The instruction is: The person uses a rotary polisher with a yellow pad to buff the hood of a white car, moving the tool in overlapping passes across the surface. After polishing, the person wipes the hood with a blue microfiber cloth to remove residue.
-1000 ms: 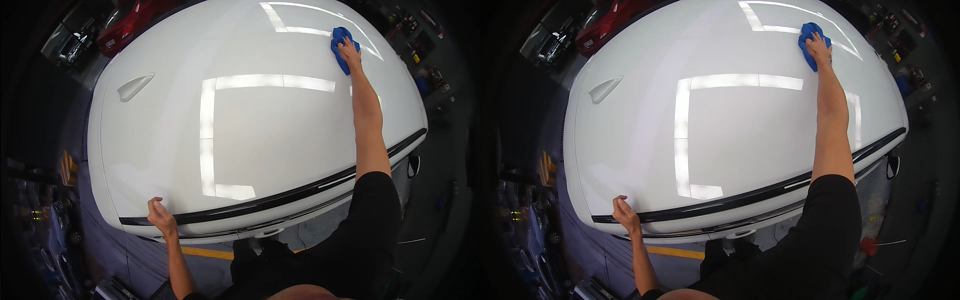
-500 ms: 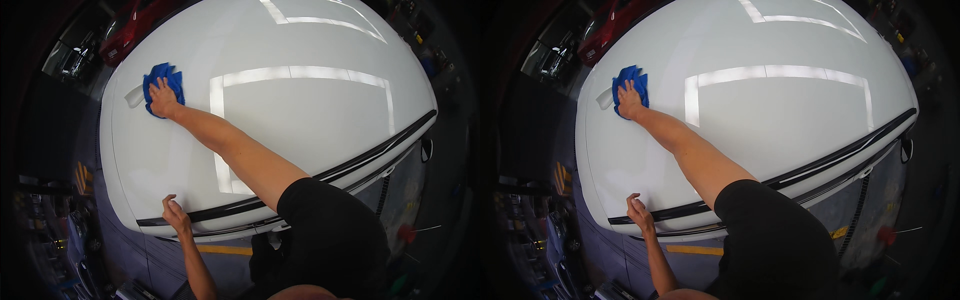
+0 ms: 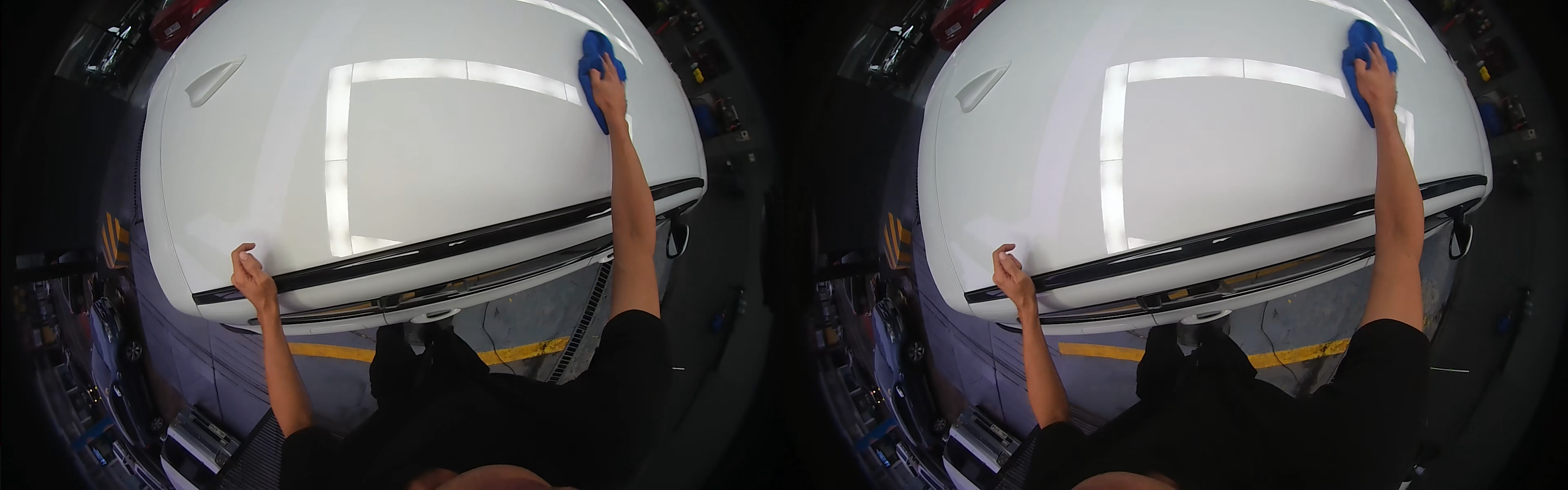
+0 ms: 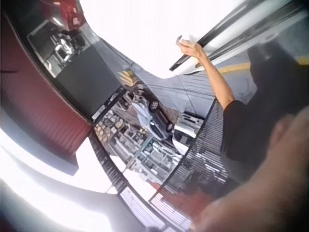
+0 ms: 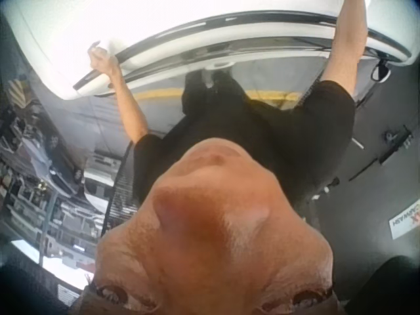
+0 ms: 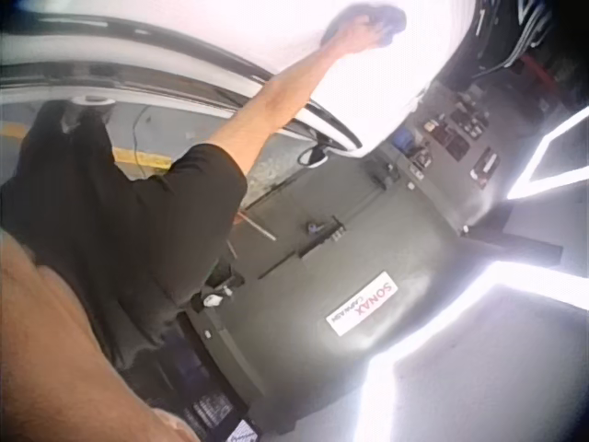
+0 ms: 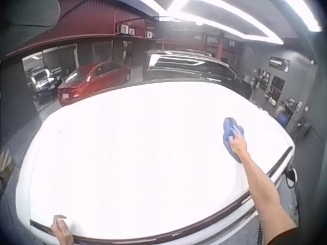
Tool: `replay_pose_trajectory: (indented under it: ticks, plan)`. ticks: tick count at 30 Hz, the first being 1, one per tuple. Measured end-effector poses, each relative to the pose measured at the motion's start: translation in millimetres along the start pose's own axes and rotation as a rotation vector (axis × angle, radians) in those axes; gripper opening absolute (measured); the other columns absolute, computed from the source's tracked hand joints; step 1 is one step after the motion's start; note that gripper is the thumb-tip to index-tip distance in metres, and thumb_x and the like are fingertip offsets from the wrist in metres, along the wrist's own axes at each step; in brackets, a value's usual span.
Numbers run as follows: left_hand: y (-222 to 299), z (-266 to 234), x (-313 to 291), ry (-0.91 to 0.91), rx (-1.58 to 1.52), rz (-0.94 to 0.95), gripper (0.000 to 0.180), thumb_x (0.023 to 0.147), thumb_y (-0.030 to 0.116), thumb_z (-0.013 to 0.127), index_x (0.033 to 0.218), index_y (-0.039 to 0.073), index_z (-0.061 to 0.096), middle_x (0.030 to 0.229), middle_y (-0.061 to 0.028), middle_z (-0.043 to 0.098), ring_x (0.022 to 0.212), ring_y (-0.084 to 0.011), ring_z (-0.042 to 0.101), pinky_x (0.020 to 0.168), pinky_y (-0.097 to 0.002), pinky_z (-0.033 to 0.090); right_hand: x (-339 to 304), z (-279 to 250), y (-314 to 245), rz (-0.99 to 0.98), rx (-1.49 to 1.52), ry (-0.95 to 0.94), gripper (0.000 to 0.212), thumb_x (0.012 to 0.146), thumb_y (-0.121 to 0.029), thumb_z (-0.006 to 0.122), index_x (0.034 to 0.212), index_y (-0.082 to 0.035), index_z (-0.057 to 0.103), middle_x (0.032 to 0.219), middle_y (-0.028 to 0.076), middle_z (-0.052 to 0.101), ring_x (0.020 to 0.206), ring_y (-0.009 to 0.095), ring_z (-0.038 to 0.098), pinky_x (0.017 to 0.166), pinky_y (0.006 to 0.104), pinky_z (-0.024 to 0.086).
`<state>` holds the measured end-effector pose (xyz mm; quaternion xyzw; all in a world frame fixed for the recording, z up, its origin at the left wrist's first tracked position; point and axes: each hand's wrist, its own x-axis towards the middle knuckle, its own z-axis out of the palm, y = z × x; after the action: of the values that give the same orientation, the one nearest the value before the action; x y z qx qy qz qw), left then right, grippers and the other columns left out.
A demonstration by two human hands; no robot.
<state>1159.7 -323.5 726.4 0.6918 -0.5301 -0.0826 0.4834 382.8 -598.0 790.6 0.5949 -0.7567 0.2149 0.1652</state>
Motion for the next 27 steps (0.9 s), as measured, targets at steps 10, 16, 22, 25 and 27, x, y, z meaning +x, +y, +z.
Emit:
replay_pose_trajectory:
  ticks: [10, 16, 22, 25, 27]
  plan:
    - [0.7, -8.3, -6.4, 0.037, -0.015, -0.019, 0.026, 0.109, 0.018, 0.044, 0.114, 0.000, 0.062, 0.060, 0.0009, 0.039, 0.053, -0.0092, 0.035, 0.051, -0.0310, 0.026, -213.8, -11.3, -538.8, -0.567, 0.402, -0.180, 0.061, 0.094, -0.033, 0.055, 0.146, -0.001, 0.056, 0.159, 0.016, 0.045, 0.149, 0.048, 0.032, 0.123, 0.0626, 0.022]
    - [-10.2, -3.9, 10.3, 0.035, -0.059, 0.059, 0.025, 0.109, 0.017, 0.043, 0.121, 0.001, 0.059, 0.060, 0.0005, 0.041, 0.055, -0.0098, 0.038, 0.051, -0.0321, 0.030, -318.4, -46.5, -579.3, -1.003, 0.521, -0.542, 0.066, 0.094, -0.034, 0.056, 0.156, -0.011, 0.047, 0.169, 0.008, 0.034, 0.158, 0.037, 0.022, 0.128, 0.0573, 0.017]
    - [-18.2, -24.1, -7.6, 0.044, 0.036, 0.070, 0.027, 0.111, 0.021, 0.043, 0.120, 0.002, 0.060, 0.057, 0.0014, 0.038, 0.052, -0.0094, 0.034, 0.051, -0.0319, 0.028, -237.4, -102.2, -275.7, -0.802, 0.653, -0.603, 0.068, 0.088, -0.024, 0.060, 0.155, -0.017, 0.049, 0.169, 0.011, 0.033, 0.158, 0.037, 0.022, 0.128, 0.0529, 0.018]
    - [-2.7, -19.3, 1.9, 0.018, 0.061, -0.003, 0.028, 0.109, 0.022, 0.043, 0.121, 0.004, 0.061, 0.057, -0.0003, 0.040, 0.054, -0.0119, 0.037, 0.053, -0.0355, 0.031, -178.9, -93.9, -26.2, -0.553, 0.489, -0.528, 0.070, 0.098, -0.026, 0.055, 0.163, -0.012, 0.034, 0.172, 0.018, 0.023, 0.160, 0.037, 0.014, 0.129, 0.0507, 0.009]
    - [1.7, 6.6, 9.1, -0.013, 0.039, -0.038, 0.027, 0.108, 0.023, 0.044, 0.121, 0.008, 0.062, 0.057, -0.0066, 0.047, 0.053, -0.0205, 0.046, 0.057, -0.0418, 0.037, -134.0, -108.4, 146.7, -0.434, 0.328, -0.461, 0.073, 0.102, -0.020, 0.050, 0.167, -0.009, 0.019, 0.174, 0.019, 0.012, 0.162, 0.036, 0.005, 0.130, 0.0455, 0.008]
